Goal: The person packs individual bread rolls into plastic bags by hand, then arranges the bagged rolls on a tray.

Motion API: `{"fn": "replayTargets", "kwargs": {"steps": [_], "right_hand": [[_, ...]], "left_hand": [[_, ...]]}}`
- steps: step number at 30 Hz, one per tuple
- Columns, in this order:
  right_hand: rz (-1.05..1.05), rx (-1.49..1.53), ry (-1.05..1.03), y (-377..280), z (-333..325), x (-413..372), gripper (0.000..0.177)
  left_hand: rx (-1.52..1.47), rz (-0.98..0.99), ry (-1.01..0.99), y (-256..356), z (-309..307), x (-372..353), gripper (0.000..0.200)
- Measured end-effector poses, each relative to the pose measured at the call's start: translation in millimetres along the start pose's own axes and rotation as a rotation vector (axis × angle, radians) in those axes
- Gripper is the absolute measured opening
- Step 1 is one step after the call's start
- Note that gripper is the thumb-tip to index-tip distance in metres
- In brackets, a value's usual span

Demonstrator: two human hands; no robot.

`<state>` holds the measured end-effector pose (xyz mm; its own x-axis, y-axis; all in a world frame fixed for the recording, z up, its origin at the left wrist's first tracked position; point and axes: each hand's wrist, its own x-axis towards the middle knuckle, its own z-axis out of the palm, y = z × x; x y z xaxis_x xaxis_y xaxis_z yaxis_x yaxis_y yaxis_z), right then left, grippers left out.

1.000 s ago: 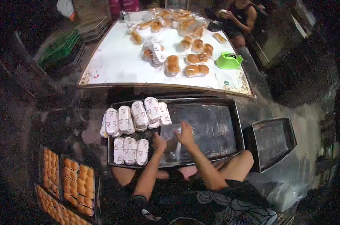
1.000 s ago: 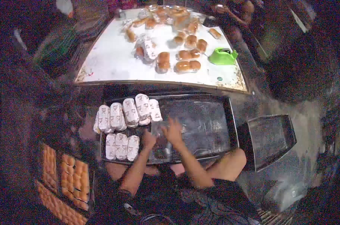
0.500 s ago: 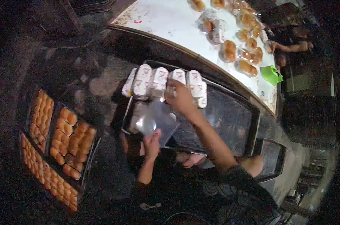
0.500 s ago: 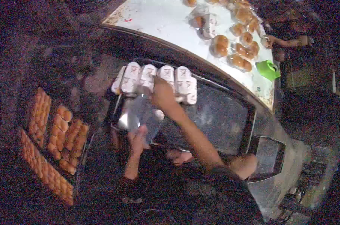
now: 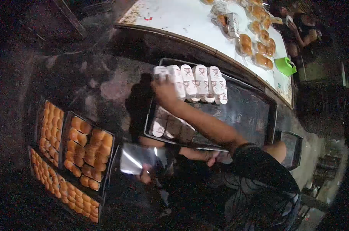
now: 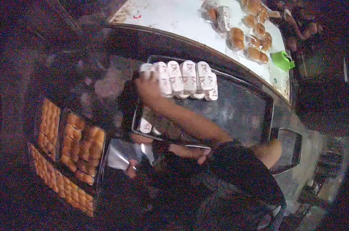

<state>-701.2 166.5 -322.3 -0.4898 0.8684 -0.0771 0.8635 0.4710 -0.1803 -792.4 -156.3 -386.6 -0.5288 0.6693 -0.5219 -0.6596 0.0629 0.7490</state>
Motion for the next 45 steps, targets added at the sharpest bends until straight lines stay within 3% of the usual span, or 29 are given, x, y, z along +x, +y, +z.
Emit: {"fn": "replayTargets", "kwargs": {"steps": [2, 3, 4, 6, 7, 9, 12, 14, 15, 16, 17, 18, 20, 21, 22, 24, 28, 31, 33, 34, 36, 37, 39, 40, 41, 42, 43, 44, 45], "right_hand": [[-0.032, 0.137, 0.300, 33.4, -20.5, -46.4, 0.049], [0.242, 0.584, 0.350, 37.4, -38.3, -67.6, 0.042], [0.236, 0.151, 0.378, 52.9, -43.8, -89.0, 0.030], [0.604, 0.306, 0.257, 76.4, -73.1, -128.9, 0.019], [0.642, 0.227, 0.415, 108.7, -52.3, -148.0, 0.020], [0.909, 0.066, 0.212, 133.5, -69.0, -162.7, 0.027], [0.763, 0.042, 0.352, 128.2, -89.8, -158.5, 0.038], [0.501, 0.355, 0.514, 81.1, -86.4, -124.8, 0.052], [0.094, 0.248, 0.703, 55.2, -69.6, -96.4, 0.054], [0.210, 0.505, 0.427, 36.2, -63.9, -62.4, 0.060], [0.205, 0.463, 0.276, 29.7, -34.2, -20.1, 0.072], [0.212, 0.476, 0.295, 42.2, -1.5, -3.1, 0.072], [0.534, 0.033, 0.082, 58.6, 47.3, 9.4, 0.083], [0.541, 0.044, 0.086, 65.4, 42.1, -1.8, 0.083], [0.454, 0.197, 0.018, 78.1, 34.2, -18.6, 0.084], [0.384, 0.274, -0.085, 101.9, 37.4, -37.7, 0.082], [0.469, 0.163, -0.022, 159.1, 38.1, -100.0, 0.076], [0.413, -0.077, 0.011, 219.0, 32.7, -174.1, 0.067], [0.515, -0.080, 0.006, 249.5, 21.5, -223.9, 0.065], [0.477, -0.170, 0.129, 267.4, 29.0, -251.8, 0.063], [0.759, -0.260, 0.098, 285.3, 42.2, -286.7, 0.060], [0.776, -0.257, 0.110, 280.1, 37.7, -295.4, 0.060], [0.656, 0.295, 0.138, 244.9, 22.5, -308.8, 0.062], [0.641, 0.922, 0.137, 220.7, 15.5, -308.9, 0.072], [0.464, 1.490, 0.066, 194.3, -0.1, -314.6, 0.078], [0.268, 1.689, 0.032, 174.1, -4.7, -313.4, 0.080], [0.043, 1.870, 0.006, 161.1, -3.6, -314.2, 0.082], [0.172, 1.822, 0.034, 158.8, 14.9, -321.2, 0.071], [0.349, 1.670, 0.067, 154.3, 3.3, -325.6, 0.056]], "left_hand": [[-0.134, -0.007, 0.004, 1.2, -14.3, 9.8, 0.026], [-0.202, -0.004, 0.006, 0.8, -17.6, 15.7, 0.026], [-0.201, -0.010, 0.006, -3.5, -19.5, 20.6, 0.026], [-0.138, -0.022, 0.310, -17.6, -22.9, 23.4, 0.026], [-0.344, -0.267, 0.067, -13.9, -43.4, 24.8, 0.024], [-0.267, -0.245, 0.175, -6.5, -26.3, 13.4, 0.019], [-0.236, -0.234, 0.332, -36.3, -60.8, 29.2, 0.013], [-0.262, -0.252, 0.382, -42.6, -72.6, 28.0, 0.012], [-0.203, -0.206, 0.221, -17.2, -37.4, 11.0, 0.012], [-0.139, -0.158, 0.055, 0.6, -8.0, -1.8, 0.012], [-0.095, -0.066, 0.146, 4.3, 9.0, -7.1, 0.017], [-0.081, -0.054, 0.131, 11.7, 18.3, -12.1, 0.017], [-0.102, 0.068, 0.130, 24.1, 29.4, -25.0, 0.022], [0.026, 0.222, 0.086, 22.3, 34.3, -33.2, 0.022], [0.031, 0.223, 0.081, 30.2, 33.1, -35.8, 0.022], [-0.013, -0.122, 0.062, 43.2, 29.7, -37.7, 0.021], [-0.094, -0.086, -0.184, 21.3, 1.0, -11.8, 0.026], [0.029, 0.033, -0.029, 10.3, 18.0, -0.7, 0.023], [-0.002, -0.075, -0.093, 17.5, 37.2, -1.6, 0.021], [-0.036, -0.163, -0.145, 18.1, 45.3, -1.1, 0.018], [-0.115, -0.145, -0.173, -10.6, 45.6, 17.1, 0.021], [-0.224, -0.320, -0.348, -22.2, 46.9, 26.6, 0.026], [-0.425, -0.680, -0.689, -33.8, 55.8, 40.0, 0.037], [-0.203, -0.570, -0.607, -31.3, 95.2, 23.8, 0.038], [0.018, -0.450, -0.524, -28.2, 151.1, -4.2, 0.040], [0.113, -0.447, -0.582, -26.8, 189.7, -18.0, 0.042], [0.412, -0.411, -0.609, -41.0, 210.1, -15.8, 0.043], [0.589, -0.352, -0.701, -58.5, 231.8, -19.7, 0.036], [0.840, -0.245, -0.979, -68.2, 253.2, -21.3, 0.037]]}}
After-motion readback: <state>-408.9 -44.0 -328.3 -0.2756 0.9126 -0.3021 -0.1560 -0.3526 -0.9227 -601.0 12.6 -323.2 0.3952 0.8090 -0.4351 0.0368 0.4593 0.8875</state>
